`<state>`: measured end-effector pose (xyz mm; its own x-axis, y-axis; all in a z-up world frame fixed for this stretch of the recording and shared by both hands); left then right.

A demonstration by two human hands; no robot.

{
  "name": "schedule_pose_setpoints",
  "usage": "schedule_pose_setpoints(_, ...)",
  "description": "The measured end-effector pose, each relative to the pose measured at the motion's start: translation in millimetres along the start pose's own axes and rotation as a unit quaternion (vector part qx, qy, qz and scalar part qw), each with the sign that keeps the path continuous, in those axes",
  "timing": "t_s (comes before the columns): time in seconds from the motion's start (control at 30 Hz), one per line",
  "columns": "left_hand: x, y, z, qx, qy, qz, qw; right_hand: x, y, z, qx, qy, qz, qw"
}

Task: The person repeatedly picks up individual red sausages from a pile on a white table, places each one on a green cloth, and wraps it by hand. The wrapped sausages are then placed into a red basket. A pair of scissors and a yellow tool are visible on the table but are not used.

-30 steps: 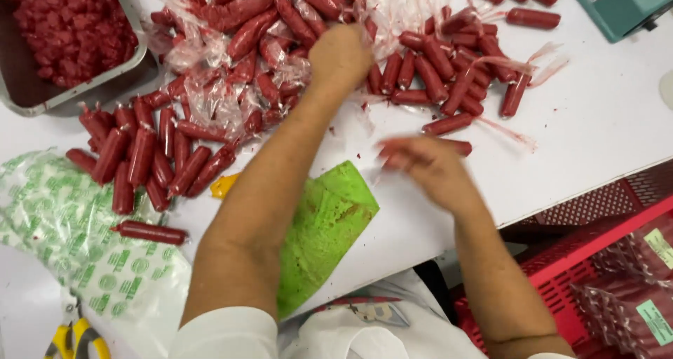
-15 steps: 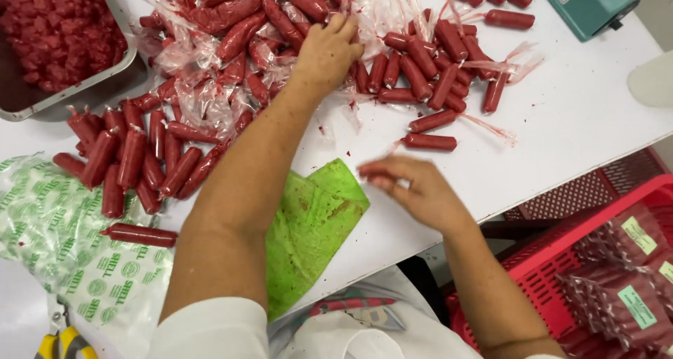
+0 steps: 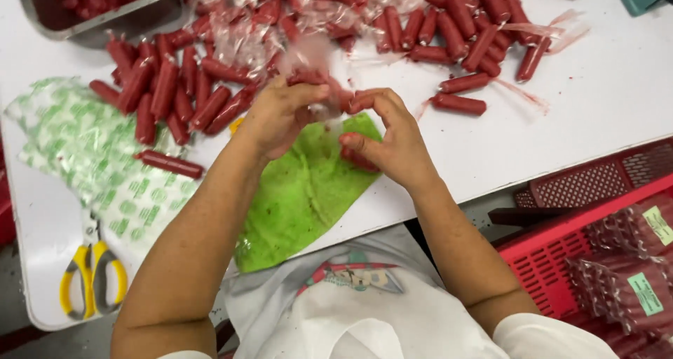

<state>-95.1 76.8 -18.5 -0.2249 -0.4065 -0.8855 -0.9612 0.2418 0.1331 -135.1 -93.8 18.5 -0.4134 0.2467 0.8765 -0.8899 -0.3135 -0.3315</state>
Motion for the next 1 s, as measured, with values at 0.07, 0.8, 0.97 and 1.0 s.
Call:
schedule_pose_setpoints(0.07,-10.1,36.6,-8.1,-0.01,0.008,0.014,1.0,0.9,7.4,-8.4,0.03,0.017,-0.034,0.999)
schedule_pose_setpoints(0.8,-13.6,105.4,-49.3,-0.054,-0.413,-0.18,0.891,55.7,-8.7,-41.1,-0.009,-0.559,-0.037,0.828)
schedule_pose_setpoints(0.97,-26.4,127.1,-50.1,0.002,-0.532,-0.129,0.837,149.7,4.1,10.8,0.163,0.162,0.134,0.964)
schedule_pose_setpoints(1.0,-29.7,130.3,-58.1,0.035,-0.539,-0.127,0.832,162.3,10.6,4.9,0.208,0.468,0.188,0.838)
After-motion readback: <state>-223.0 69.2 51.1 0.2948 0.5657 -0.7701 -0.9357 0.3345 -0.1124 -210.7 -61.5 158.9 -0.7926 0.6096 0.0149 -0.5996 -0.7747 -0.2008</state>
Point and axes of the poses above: each hand's wrist, its own y-axis away from the middle knuckle, its own z-axis out of the back of the hand, x = y × z, the point moved 7 cm from there along -y, towards the middle knuckle, and after that the axes turned 2 degrees about -y, right-handed, at the moved point
